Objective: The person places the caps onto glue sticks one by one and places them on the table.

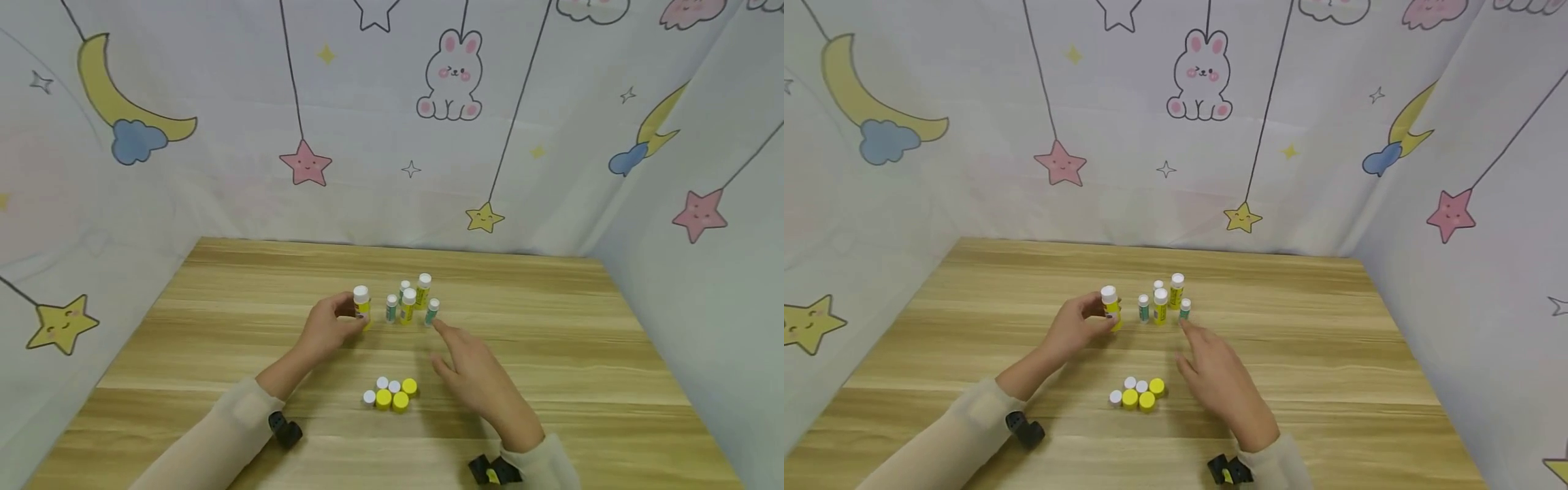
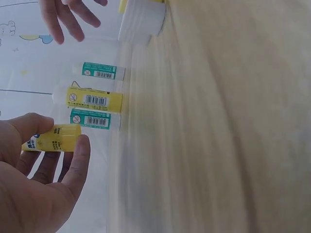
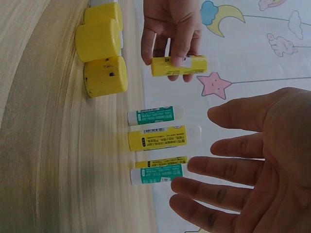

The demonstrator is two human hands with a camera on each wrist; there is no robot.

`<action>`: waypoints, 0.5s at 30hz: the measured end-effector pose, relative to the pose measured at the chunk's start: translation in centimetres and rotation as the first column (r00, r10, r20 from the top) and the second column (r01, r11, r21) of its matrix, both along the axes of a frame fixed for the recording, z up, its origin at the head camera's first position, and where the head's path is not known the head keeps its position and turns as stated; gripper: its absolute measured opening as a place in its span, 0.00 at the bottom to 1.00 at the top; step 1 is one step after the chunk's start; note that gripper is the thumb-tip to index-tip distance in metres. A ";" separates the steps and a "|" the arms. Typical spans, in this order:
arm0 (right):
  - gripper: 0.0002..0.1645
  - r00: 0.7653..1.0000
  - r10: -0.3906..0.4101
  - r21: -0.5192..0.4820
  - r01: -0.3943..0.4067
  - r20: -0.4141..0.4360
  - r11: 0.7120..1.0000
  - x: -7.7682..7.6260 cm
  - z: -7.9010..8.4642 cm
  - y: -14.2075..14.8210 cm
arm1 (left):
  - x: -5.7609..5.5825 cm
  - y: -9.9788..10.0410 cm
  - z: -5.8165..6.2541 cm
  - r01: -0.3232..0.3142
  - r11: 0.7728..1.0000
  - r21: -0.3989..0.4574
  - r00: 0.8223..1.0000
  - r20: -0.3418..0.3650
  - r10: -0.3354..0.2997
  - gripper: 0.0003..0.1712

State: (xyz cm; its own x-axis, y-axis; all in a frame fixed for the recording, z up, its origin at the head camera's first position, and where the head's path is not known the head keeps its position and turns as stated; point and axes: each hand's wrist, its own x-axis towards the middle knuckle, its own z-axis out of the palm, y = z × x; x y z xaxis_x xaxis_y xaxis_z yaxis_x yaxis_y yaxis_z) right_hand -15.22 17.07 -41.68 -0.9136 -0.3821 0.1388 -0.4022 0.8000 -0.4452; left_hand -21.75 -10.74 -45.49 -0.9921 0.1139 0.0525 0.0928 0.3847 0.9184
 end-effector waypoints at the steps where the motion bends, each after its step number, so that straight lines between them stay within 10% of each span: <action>1: 0.35 1.000 0.000 -0.004 0.001 0.014 1.000 -0.1 0.0 -0.1 | 0.2 0.0 0.0 -0.003 1.000 0.002 1.000 -0.007 0.003 0.22; 15: 0.29 0.990 0.101 -0.013 -0.101 0.095 0.995 -1.0 -1.2 -1.3 | 2.5 0.1 0.0 -0.044 0.999 0.028 0.997 -0.060 0.046 0.22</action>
State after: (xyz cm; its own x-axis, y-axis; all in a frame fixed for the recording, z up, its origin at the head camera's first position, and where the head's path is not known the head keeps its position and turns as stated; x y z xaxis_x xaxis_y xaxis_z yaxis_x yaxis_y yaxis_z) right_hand -16.18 15.78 -42.84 -0.8797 -0.4723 0.0563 -0.4361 0.7537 -0.4917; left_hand -19.25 -10.68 -45.49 -0.9911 0.0669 0.1151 0.1317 0.3648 0.9217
